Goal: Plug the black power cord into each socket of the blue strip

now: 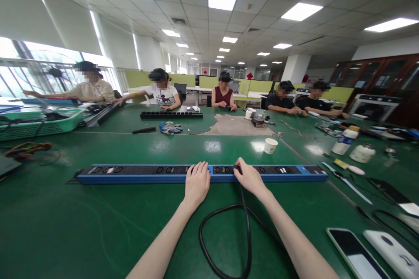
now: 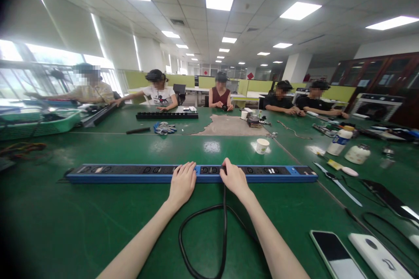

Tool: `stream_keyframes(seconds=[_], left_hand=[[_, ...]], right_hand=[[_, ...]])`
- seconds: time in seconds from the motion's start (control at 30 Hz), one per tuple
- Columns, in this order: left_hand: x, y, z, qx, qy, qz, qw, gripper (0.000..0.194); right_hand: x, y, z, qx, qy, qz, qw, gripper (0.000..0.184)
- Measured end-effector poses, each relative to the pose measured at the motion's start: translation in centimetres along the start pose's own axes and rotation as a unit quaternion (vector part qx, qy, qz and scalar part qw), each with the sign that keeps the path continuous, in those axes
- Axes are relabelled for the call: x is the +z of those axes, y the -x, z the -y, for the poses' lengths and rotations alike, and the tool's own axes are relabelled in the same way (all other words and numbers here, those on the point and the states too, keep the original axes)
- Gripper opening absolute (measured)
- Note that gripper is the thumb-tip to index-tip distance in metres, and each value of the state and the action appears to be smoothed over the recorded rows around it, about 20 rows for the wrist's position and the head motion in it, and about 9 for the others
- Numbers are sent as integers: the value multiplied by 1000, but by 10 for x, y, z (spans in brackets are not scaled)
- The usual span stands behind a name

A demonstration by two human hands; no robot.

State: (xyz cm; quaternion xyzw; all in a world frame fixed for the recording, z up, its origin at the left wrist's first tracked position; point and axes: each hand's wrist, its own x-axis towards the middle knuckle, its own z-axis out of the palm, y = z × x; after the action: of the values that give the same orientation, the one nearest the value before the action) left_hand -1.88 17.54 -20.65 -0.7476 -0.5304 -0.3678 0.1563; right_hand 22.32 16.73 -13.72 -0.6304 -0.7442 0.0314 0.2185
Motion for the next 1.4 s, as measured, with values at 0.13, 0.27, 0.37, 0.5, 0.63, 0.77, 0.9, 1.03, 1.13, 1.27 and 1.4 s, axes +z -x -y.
stream_keyframes(seconds=[0.13,0.27,0.37,0.5,0.63,0.77,0.9,1.03,1.13,1.27,1.4], left_hand=[[1,-1,0,0,3,-2,1000,42],[3,-1,0,-1,10,-2,1000,42],[4,-1,0,-3,12,-1,1000,42],[3,-1,-1,-4,14,1,1000,43],[2,-1,-1,-6,16,0,1000,43],[1,-1,0,-4,23,0,1000,44],[2,-1,0,-5,25,3,1000,44],[2,-1,1,-6,21,3,1000,44],[2,0,1,-4,21,4,1000,43],[4,0,2,-2,20,2,1000,43],[3,0,2,0,11,7,1000,43]], right_hand=[[-10,-5,-1,-6,-65,-39,997,14],[-51,-9,-8,4,-163,-150,975,28],[-87,-10,-26,4,-180,-236,955,36],[-105,-10,-62,43,-158,-231,959,39],[-92,-15,-91,80,-125,-113,982,38],[-76,-14,-106,75,-183,38,979,41],[-73,-6,-114,-1,-199,161,967,51],[-78,-4,-114,-33,-137,135,981,47],[-83,-6,-108,-61,-66,64,994,31],[-84,-8,-96,-53,-20,15,998,30],[-72,-12,-87,16,18,-97,995,40]])
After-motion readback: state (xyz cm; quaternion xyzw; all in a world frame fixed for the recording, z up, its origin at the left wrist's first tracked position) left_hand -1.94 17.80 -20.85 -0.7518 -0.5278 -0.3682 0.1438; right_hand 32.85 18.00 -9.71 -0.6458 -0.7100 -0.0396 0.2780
